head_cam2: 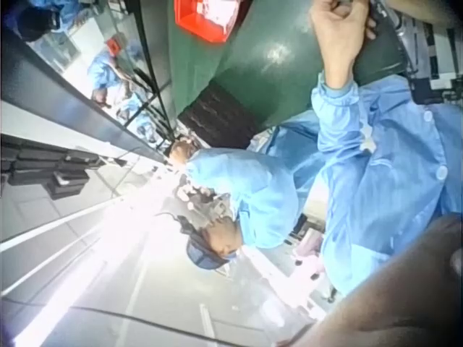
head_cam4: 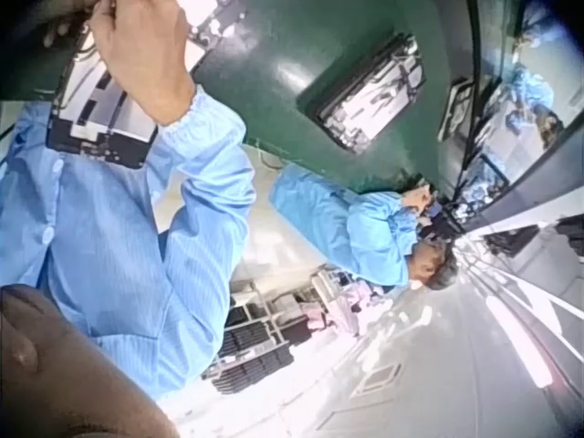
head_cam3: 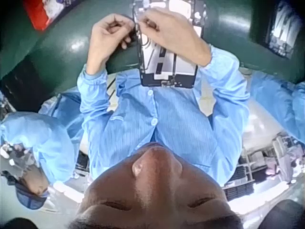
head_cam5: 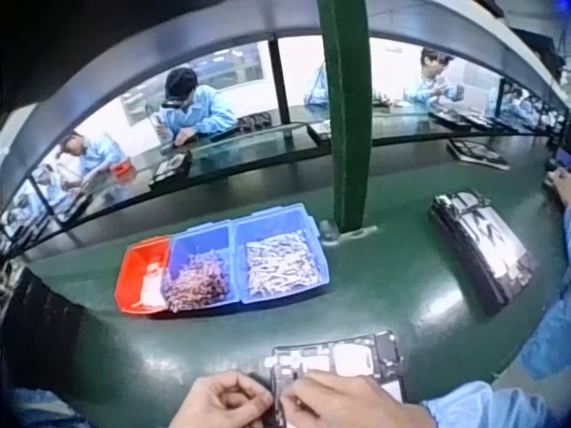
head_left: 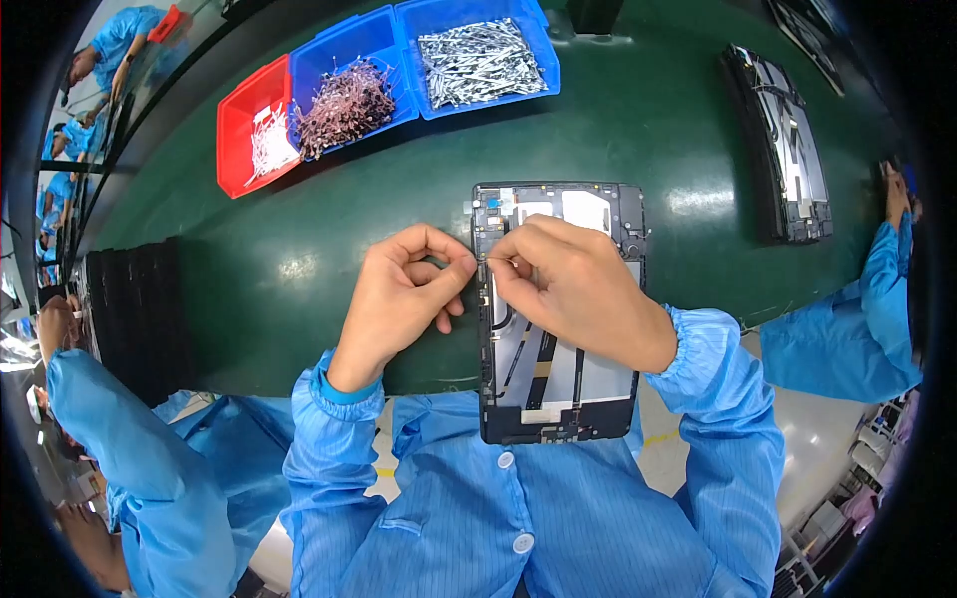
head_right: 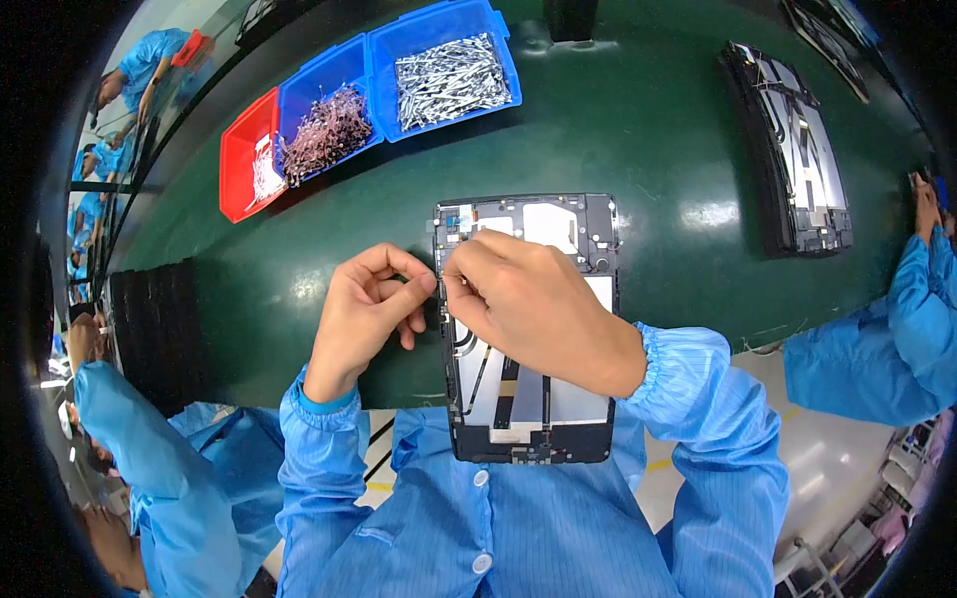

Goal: The person assembles tablet-like electronic devices by hand, installing electronic modules and ribbon cables into a tablet chassis, taking parts from plastic bins on an assembly line.

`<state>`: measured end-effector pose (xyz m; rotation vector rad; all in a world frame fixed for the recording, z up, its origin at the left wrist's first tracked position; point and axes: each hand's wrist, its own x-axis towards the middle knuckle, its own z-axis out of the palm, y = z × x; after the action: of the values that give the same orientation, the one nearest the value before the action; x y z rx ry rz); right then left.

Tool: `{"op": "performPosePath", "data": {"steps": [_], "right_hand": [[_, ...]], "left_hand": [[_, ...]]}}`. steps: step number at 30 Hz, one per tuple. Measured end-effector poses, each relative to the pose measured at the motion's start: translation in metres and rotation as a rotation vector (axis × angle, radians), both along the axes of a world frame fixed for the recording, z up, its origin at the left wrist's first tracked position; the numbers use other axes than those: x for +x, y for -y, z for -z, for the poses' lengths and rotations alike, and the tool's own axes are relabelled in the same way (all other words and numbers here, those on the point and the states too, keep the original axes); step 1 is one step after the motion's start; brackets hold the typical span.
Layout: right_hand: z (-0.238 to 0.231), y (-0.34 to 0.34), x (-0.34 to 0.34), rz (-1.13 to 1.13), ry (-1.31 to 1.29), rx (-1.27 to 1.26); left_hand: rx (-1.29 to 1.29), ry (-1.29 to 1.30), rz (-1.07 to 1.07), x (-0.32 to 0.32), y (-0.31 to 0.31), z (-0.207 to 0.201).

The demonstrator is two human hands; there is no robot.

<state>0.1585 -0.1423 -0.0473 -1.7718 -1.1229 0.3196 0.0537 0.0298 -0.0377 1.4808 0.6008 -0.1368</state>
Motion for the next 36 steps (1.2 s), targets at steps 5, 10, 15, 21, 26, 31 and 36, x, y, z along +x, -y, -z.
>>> {"op": "performPosePath", "data": {"steps": [5,10,15,21,26,31,36], "right_hand": [[0.001,0.0,0.001,0.009,0.013,-0.014],[-0.001,0.001,0.001,-0.002,0.006,-0.031],[-0.001,0.002,0.001,-0.013,0.002,-0.041],[0.0,0.001,-0.001,0.012,0.005,-0.025],[-0.005,0.002,-0.001,0.089,-0.001,-0.022],[-0.006,0.0,0.0,0.104,0.062,-0.069],[-0.011,-0.002,0.004,0.052,0.075,-0.076]], "left_hand": [[0.011,-0.007,-0.009,-0.001,0.001,0.003],[0.022,-0.009,-0.013,-0.001,0.003,0.003],[0.045,-0.003,-0.013,-0.002,0.004,0.004],[0.06,0.024,-0.039,-0.002,0.007,0.004],[0.038,0.013,-0.026,0.0,0.004,0.004],[0.03,0.005,0.029,0.005,0.001,0.0],[0.051,-0.035,0.081,0.013,-0.003,-0.006]]}}
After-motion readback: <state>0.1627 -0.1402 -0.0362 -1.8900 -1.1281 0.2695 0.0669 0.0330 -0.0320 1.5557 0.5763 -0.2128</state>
